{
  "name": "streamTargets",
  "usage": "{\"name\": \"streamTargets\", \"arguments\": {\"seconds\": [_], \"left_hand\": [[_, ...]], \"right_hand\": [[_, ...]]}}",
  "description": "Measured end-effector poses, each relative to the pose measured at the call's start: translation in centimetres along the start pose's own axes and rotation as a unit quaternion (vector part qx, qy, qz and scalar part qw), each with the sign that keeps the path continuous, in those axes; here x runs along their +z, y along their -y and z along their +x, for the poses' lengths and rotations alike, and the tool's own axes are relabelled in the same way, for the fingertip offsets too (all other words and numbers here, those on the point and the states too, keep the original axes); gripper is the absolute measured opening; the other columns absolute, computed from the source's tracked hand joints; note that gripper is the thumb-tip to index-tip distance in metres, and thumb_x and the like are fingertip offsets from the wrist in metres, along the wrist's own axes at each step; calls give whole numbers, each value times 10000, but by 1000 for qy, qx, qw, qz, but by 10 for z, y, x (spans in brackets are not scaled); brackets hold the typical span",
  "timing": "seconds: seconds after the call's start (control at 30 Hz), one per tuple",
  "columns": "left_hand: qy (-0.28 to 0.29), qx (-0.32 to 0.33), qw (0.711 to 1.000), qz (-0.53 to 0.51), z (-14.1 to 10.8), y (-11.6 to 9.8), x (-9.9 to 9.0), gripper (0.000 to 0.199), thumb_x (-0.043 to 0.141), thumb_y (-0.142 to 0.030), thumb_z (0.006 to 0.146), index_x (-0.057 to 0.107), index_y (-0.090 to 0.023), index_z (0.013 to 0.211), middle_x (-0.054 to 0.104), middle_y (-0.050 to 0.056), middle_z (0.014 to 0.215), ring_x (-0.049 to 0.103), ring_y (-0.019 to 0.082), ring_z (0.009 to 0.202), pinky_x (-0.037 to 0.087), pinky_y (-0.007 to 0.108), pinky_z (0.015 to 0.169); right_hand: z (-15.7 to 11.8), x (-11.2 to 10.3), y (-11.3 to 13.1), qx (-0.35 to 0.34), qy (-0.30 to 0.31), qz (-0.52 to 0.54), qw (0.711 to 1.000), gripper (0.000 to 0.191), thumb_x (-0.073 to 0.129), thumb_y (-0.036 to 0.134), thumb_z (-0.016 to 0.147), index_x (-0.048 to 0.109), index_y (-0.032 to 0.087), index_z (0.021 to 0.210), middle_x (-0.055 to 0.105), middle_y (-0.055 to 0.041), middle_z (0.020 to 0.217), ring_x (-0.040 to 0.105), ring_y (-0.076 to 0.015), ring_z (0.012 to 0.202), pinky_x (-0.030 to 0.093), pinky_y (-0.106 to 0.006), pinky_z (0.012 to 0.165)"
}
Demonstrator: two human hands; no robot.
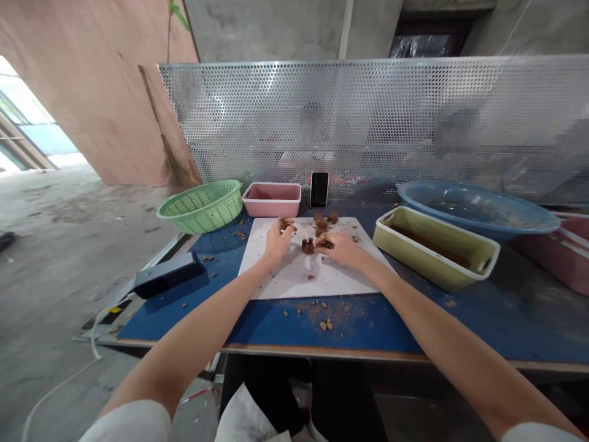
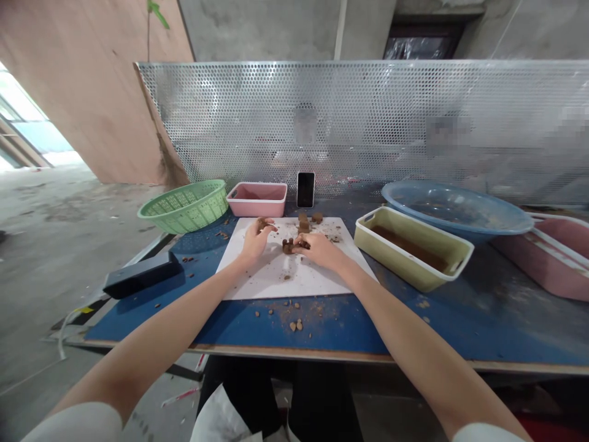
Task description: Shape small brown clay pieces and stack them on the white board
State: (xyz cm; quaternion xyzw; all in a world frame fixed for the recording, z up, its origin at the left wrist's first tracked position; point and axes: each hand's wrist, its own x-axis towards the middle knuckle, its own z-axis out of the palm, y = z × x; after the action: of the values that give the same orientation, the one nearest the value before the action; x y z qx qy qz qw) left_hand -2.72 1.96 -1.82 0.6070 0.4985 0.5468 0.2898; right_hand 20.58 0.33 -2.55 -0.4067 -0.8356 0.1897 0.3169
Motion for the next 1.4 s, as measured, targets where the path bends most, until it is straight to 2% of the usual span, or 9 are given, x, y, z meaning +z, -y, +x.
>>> {"name": "streamTargets", "arguments": {"seconds": [0.17, 0.33, 0.53, 0.63, 0.73, 0.83, 1.03, 1.23, 1.4], "left_hand": [[-6, -2, 1000, 13, 0, 0, 0, 158, 567, -188, 866, 648, -208, 1000, 767, 58, 990, 723, 217, 949, 520, 357, 923], [-6, -1, 1000, 16, 0, -1, -1, 159, 573, -172, 878, 653, -213, 1009, 773, 54, 965, 720, 217, 924, 521, 360, 917], [-6, 3, 1000, 11, 1, 1, 0, 158, 581, -165, 868, 646, -206, 1006, 766, 57, 974, 723, 218, 919, 522, 360, 909], [-5, 7, 1000, 11, 1, 2, 0, 141, 578, -167, 867, 637, -209, 989, 761, 55, 970, 726, 217, 921, 521, 362, 916], [-10, 6, 1000, 9, 2, 3, 0, 134, 580, -175, 865, 636, -209, 982, 761, 61, 978, 726, 221, 926, 524, 364, 916], [-2, 6, 1000, 15, 1, 2, 0, 148, 588, -188, 864, 645, -208, 1000, 763, 65, 970, 722, 225, 932, 524, 364, 910], [-3, 0, 1000, 12, 1, 5, 1, 155, 579, -202, 877, 643, -210, 1018, 761, 62, 962, 723, 223, 920, 527, 370, 908], [4, -1, 1000, 12, 1, 5, 1, 153, 596, -185, 867, 643, -199, 1011, 762, 75, 969, 710, 217, 918, 523, 366, 907], [3, -4, 1000, 13, 1, 4, 2, 139, 589, -184, 866, 643, -202, 993, 759, 74, 981, 714, 217, 927, 522, 367, 917]], "right_hand": [[0, 1, 0, 3, 23, -20, 1000, 161, 794, 305, 910, 799, 257, 1064, 819, -61, 1048, 759, -260, 945, 564, -385, 882], [1, 2, -3, -2, 27, -28, 999, 129, 743, 221, 943, 797, 261, 1054, 820, -67, 1103, 762, -266, 1019, 568, -402, 939], [3, 2, -5, -44, 18, -40, 998, 119, 695, 220, 990, 787, 250, 1059, 817, -68, 1096, 761, -249, 1006, 570, -385, 929], [3, 4, -4, -49, 9, -62, 997, 125, 685, 244, 1001, 780, 241, 1083, 812, -83, 1135, 756, -269, 1041, 564, -407, 948], [3, 7, -4, -41, 4, -85, 996, 193, 692, 253, 995, 755, 240, 1177, 801, -98, 1198, 749, -292, 1078, 551, -436, 973], [2, 9, -4, -12, 0, -84, 996, 279, 718, 249, 975, 710, 243, 1254, 801, -96, 1172, 755, -281, 1020, 560, -414, 919], [3, 11, 1, -18, 3, -66, 998, 146, 709, 246, 989, 710, 235, 1135, 794, -91, 1139, 745, -280, 1052, 552, -407, 939], [4, 14, -3, -48, -4, -66, 997, 136, 704, 243, 992, 729, 234, 1125, 789, -98, 1177, 736, -284, 1126, 539, -421, 1007], [3, 16, -9, -64, -6, -95, 993, 150, 703, 279, 1000, 734, 207, 1127, 783, -107, 1123, 732, -272, 1042, 537, -415, 970]]}}
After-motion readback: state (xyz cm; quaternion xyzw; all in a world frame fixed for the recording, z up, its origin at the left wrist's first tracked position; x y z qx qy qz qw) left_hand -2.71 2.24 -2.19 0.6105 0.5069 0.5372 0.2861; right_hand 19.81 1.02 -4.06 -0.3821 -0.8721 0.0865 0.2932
